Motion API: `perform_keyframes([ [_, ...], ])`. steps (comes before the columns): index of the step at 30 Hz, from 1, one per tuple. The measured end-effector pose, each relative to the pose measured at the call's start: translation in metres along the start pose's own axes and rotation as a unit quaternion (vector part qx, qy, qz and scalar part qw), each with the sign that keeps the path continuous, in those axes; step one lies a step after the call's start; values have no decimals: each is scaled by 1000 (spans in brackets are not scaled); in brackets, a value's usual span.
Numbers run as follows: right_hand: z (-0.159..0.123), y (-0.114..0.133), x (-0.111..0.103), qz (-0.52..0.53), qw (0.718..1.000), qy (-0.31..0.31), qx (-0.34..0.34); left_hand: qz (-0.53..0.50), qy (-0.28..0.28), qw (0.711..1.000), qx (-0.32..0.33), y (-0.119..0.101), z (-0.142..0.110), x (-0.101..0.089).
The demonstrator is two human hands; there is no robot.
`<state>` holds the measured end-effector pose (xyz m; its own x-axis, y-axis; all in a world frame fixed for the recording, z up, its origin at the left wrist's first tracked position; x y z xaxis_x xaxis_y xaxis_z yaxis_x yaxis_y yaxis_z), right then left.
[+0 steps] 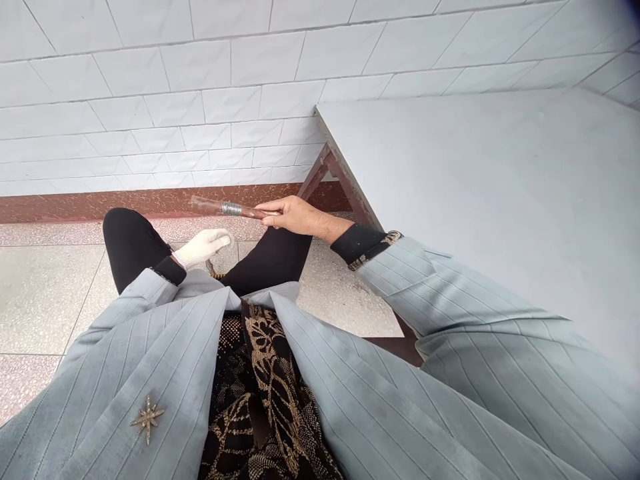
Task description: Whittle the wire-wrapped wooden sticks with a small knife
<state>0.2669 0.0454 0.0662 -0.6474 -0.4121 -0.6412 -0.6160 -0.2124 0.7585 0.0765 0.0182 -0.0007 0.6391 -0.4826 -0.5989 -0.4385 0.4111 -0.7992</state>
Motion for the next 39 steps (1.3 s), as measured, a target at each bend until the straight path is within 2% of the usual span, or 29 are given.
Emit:
perform_keyframes([
  [6, 0, -14, -12, -75, 989, -73, 103, 104, 37, 994, 17, -14, -3, 1],
  [10, 0, -20, -25, -149, 972, -115, 138, 169, 52, 984, 34, -25, -4, 1],
  [13, 1, -28, -32, -198, 957, -123, 171, 232, 74, 969, 41, -33, -5, 3],
  [16, 2, -33, -31, -262, 942, -96, 189, 310, 76, 947, 38, -42, -4, -2],
  [18, 2, -34, -25, -298, 937, -55, 174, 342, 58, 937, 42, -50, -2, -11],
  [21, 2, -29, -10, -304, 946, 16, 116, 350, 22, 934, 62, -61, 5, -28],
  [27, -4, -21, 14, -229, 963, 138, 34, 307, -53, 947, 82, -80, 18, -63],
  [32, -12, -5, 23, -136, 971, 195, -24, 213, -98, 970, 59, -73, 24, -80],
  [35, -12, 8, 18, -65, 981, 172, -56, 155, -122, 980, 34, -52, 25, -80],
  [39, -6, 19, -9, 37, 995, 12, -88, 103, -82, 991, 25, -28, 19, -52],
])
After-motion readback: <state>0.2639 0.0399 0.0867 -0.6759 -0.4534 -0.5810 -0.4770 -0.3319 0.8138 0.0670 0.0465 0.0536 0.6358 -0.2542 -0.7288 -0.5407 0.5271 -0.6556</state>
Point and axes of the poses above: each hand's wrist, its own z-axis towards the middle knuckle, its own x-axis out of the palm, y = z × x, the point moved 8 cm from there along z, towards the middle knuckle, and after that the axes turned 8 degrees about x, right-handed, at the moved point
